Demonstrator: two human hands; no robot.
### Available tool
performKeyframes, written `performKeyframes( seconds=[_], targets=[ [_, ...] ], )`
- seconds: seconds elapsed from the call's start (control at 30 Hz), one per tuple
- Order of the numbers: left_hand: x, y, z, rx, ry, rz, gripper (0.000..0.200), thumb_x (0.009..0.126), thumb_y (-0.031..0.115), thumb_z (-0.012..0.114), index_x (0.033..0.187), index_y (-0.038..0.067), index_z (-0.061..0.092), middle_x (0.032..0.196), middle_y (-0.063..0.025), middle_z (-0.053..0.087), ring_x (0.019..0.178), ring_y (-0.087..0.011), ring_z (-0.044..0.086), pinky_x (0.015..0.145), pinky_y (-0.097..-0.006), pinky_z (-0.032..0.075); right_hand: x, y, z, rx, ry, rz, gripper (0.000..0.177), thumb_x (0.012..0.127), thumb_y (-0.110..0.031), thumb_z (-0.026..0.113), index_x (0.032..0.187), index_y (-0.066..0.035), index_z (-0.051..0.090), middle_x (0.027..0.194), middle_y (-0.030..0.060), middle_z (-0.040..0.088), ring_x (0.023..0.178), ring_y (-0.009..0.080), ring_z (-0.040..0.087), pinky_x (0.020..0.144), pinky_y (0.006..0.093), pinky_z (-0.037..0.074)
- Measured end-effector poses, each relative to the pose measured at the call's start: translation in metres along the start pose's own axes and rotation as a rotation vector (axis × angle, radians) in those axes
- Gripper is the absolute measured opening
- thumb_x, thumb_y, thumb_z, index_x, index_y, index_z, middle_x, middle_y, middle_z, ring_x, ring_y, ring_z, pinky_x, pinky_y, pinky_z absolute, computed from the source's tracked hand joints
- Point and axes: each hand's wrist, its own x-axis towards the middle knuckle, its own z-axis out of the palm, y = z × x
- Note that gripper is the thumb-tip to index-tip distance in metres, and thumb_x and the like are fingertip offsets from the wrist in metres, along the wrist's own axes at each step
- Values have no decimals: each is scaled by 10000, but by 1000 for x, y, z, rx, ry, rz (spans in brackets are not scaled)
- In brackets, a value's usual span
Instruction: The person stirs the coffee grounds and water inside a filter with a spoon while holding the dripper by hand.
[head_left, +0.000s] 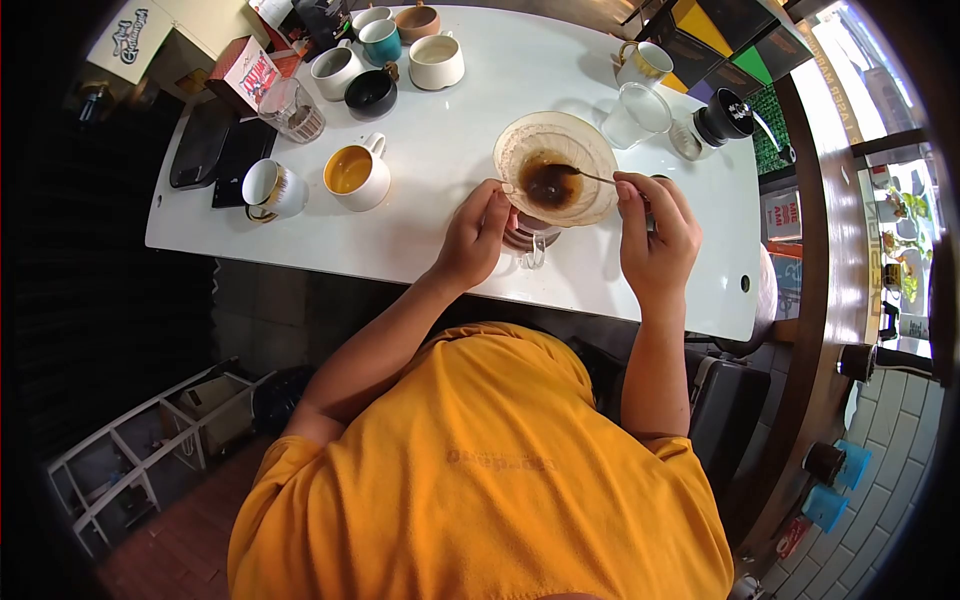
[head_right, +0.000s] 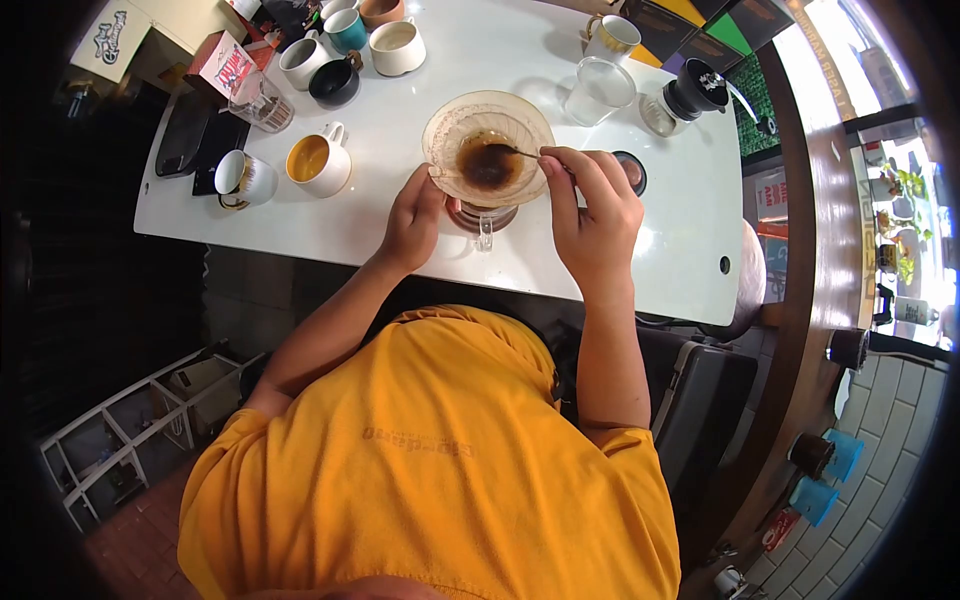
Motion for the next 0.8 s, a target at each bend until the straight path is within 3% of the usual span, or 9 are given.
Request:
performKeyframes(
  seconds=[0.07,0.13,0.23,0.4,0.8],
  targets=[
    [0,1,1,-6,-6,-2,262,1038,233,347,1040,27,509,837,-2,523,778,-75,469,737,-219,401,-3,-1,0,17,-17,29,42,841,-16,672,882,-7,678,746,71,637,607,156,566,584,254,446],
    [2,2,5,4,70,48,282,1031,258,370,894,37,478,749,-16,505,696,-91,479,663,-233,422,-6,-3,1,37,-36,57,42,851,-24,668,887,-5,679,745,71,638,604,143,571,579,248,447],
    [2,5,4,1,56,39,276,1030,250,369,893,37,476,756,-19,508,701,-93,485,666,-235,426,-10,-4,3,12,-34,57,50,863,-19,656,897,11,676,744,76,644,623,129,591,577,233,455],
    [2,5,3,13,41,50,280,1031,251,362,889,37,473,755,-18,508,700,-95,485,663,-236,426,-18,-8,5,150,161,135,57,870,6,639,896,51,663,780,98,668,630,123,614,573,212,474],
    [3,4,6,18,84,43,260,1030,232,366,893,41,477,742,-12,504,699,-90,481,664,-226,421,-22,-3,6,161,40,187,83,876,-23,651,912,47,676,742,70,652,616,106,591,561,209,441]
  ],
)
